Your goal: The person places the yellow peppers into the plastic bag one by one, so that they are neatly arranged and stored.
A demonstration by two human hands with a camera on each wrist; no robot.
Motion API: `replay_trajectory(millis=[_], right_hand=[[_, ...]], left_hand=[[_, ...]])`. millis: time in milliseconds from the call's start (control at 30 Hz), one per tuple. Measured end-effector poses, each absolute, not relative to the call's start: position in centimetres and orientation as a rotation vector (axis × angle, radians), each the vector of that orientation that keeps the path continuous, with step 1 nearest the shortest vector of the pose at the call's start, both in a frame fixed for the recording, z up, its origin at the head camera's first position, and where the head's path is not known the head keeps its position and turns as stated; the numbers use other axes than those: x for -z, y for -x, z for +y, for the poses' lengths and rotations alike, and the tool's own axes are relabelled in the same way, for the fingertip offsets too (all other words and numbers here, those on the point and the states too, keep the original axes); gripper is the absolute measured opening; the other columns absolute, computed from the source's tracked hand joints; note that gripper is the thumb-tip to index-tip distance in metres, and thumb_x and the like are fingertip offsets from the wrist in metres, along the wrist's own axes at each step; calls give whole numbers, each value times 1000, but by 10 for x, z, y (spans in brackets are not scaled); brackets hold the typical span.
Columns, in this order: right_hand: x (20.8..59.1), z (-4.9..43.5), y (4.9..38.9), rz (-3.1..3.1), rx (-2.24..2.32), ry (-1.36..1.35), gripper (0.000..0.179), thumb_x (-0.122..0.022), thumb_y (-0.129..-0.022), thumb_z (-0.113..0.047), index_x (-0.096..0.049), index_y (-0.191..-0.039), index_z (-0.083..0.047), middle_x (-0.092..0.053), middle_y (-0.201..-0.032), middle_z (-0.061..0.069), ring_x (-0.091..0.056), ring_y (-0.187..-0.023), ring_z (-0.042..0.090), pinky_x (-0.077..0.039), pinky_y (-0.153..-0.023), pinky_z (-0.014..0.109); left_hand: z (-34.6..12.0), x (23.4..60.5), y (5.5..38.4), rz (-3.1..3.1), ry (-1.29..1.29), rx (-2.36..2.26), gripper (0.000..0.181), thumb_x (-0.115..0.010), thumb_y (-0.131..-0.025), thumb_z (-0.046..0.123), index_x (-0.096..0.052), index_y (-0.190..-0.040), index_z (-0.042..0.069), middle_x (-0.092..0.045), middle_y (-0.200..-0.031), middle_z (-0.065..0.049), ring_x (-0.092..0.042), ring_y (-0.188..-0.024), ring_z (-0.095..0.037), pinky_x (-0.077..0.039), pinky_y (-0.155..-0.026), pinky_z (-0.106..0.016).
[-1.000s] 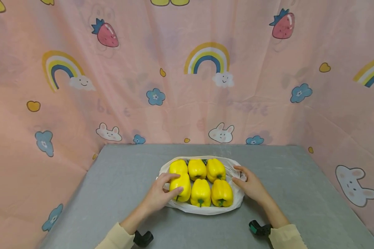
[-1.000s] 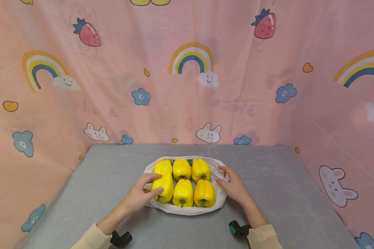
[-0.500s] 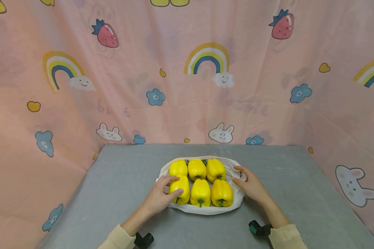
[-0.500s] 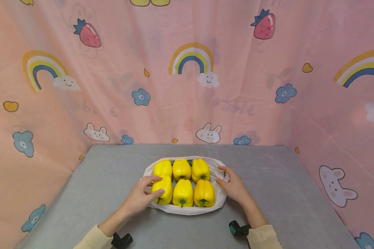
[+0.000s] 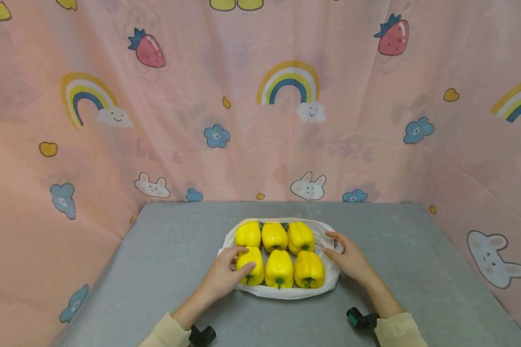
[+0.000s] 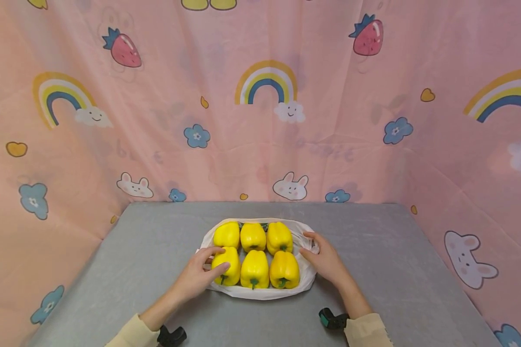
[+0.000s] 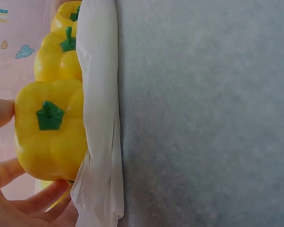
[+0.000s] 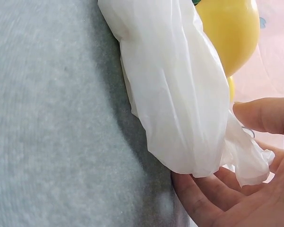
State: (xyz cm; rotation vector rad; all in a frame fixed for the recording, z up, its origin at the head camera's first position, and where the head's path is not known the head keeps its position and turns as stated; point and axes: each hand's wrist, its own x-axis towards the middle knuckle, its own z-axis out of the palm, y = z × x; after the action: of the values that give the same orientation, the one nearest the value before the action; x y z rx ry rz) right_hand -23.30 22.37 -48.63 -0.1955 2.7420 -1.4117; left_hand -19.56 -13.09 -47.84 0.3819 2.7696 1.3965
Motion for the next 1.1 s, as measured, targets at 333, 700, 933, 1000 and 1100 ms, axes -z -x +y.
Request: replay_trajectory(millis=[333,700,933,1000,1100], right_hand=[[486,224,232,2742,1413,197,58,-63,-102,-26,-42,-150,-2,-39,-151,31,-35,-140,49,-30,-110,69],[476,223,231,2748,1398,147,58,-61,-103,-29,-42,-151,-4,-32,-158,28,-30,-144,48,-29,-112,68],[465,224,228,2812,1334,150,58,-60,-103,-32,-42,-151,-6,-34,-156,28,-39,-135,53,-39,-103,69],[463,225,227,2826,1325,152,57,-60,-103,-31,-43,-151,-5,-34,-155,28,-41,-134,52,-41,-102,68],[460,227,224,2855,1315,189,56,-60,-103,-28,-44,-150,-3,-36,-152,30,-43,-132,51,-44,-101,65]], left_hand=[[-131,480,197,2797,-383,-1337,58,-63,-96,55,-61,-137,14,-58,-129,-7,-55,-101,-18,-53,-83,-34],[-140,465,194,2839,-493,-1452,42,-67,-99,37,-65,-131,9,-62,-125,-9,-59,-106,-20,-55,-83,-32],[-146,458,196,2897,-532,-1559,28,-69,-98,18,-68,-123,4,-65,-111,-9,-60,-101,-19,-56,-82,-30],[-148,457,197,2917,-527,-1581,28,-69,-98,16,-68,-122,2,-65,-111,-8,-60,-101,-19,-56,-82,-30],[-153,456,198,2959,-539,-1600,28,-70,-97,14,-68,-122,1,-66,-112,-9,-61,-100,-20,-57,-82,-31]])
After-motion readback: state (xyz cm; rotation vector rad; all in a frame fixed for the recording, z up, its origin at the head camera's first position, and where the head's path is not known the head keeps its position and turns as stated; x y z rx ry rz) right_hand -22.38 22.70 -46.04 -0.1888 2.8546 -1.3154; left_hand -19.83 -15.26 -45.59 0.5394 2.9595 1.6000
